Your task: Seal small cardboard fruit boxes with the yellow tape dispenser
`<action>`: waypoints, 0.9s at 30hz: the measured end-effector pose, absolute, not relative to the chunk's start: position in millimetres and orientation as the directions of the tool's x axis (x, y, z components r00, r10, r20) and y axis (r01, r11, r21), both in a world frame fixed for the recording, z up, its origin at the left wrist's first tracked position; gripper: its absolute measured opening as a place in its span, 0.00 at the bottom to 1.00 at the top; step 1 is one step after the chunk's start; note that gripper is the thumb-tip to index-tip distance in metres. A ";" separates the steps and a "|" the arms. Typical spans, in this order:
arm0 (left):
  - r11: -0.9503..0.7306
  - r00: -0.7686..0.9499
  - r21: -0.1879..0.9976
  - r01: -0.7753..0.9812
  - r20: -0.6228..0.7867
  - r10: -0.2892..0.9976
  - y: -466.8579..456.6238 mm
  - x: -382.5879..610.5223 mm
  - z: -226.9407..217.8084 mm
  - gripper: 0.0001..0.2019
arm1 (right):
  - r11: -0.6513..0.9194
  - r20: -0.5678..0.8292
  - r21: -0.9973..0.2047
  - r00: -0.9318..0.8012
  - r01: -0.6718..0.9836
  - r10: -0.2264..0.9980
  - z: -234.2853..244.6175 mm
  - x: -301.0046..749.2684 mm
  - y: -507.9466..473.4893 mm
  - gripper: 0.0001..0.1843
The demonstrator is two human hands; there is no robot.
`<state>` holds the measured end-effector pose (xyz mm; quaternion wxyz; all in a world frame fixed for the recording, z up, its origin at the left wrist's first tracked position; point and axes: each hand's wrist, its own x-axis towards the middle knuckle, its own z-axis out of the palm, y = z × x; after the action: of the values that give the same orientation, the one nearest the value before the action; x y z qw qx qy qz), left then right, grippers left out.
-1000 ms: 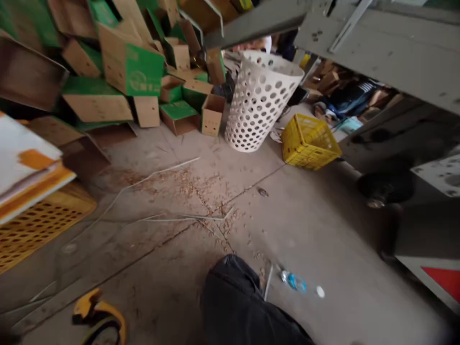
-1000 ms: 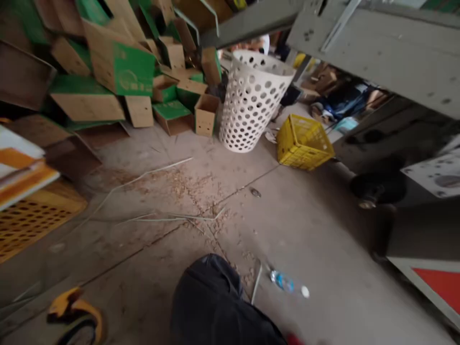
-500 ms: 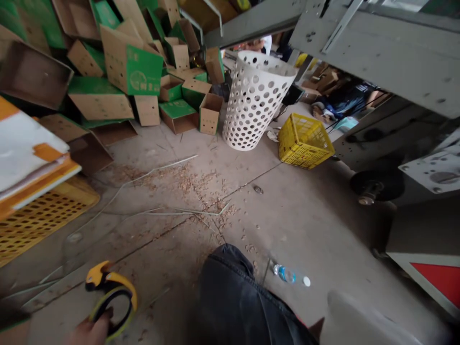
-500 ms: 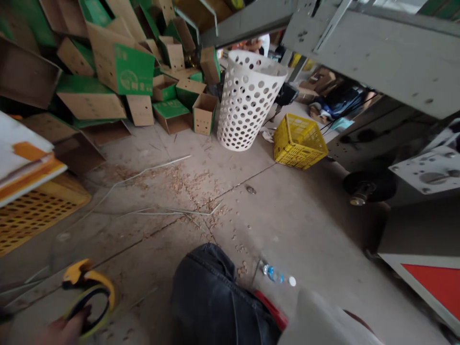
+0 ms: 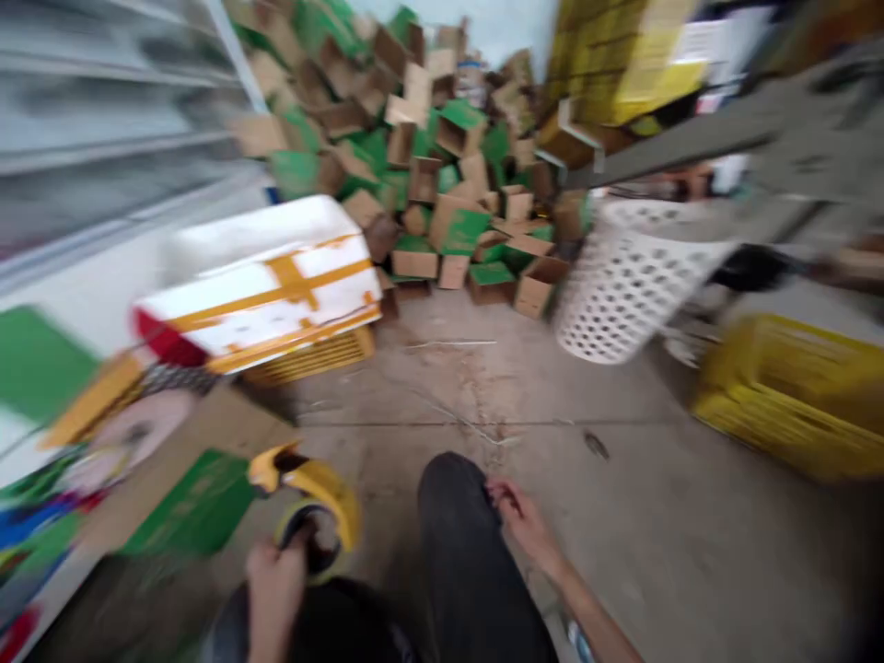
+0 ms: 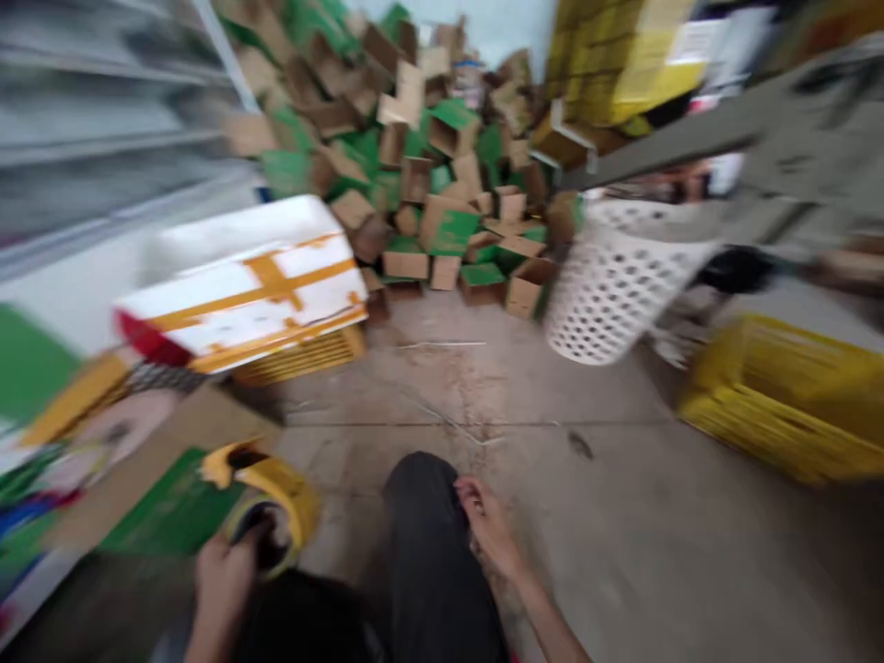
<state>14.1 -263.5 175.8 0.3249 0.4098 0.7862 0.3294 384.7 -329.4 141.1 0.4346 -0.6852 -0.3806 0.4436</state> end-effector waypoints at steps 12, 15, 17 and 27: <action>0.311 -0.406 0.620 0.720 0.013 0.914 -439.3 84.0 262.5 0.06 | -0.073 -0.027 -0.997 -0.677 -0.039 0.735 254.0 252.2 -366.6 0.45; 0.307 -0.382 0.546 0.780 0.028 0.924 -455.0 66.8 291.9 0.04 | -0.124 -0.130 -0.990 -0.712 0.060 0.690 280.0 220.9 -366.3 0.35; 0.194 -0.283 0.589 0.784 0.062 0.957 -460.9 46.8 306.1 0.11 | -0.174 -0.187 -0.980 -0.726 0.094 0.662 297.2 202.1 -355.9 0.27; 0.352 -0.365 0.384 0.854 -0.040 0.930 -333.6 -119.9 240.8 0.15 | -0.154 -0.107 -0.983 -0.374 -0.098 0.921 291.1 184.1 -181.3 0.24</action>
<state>-119.9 -333.6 240.8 0.1265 0.5489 0.8124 0.1506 184.1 -181.3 291.1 0.3936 -0.3977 -0.5178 0.6471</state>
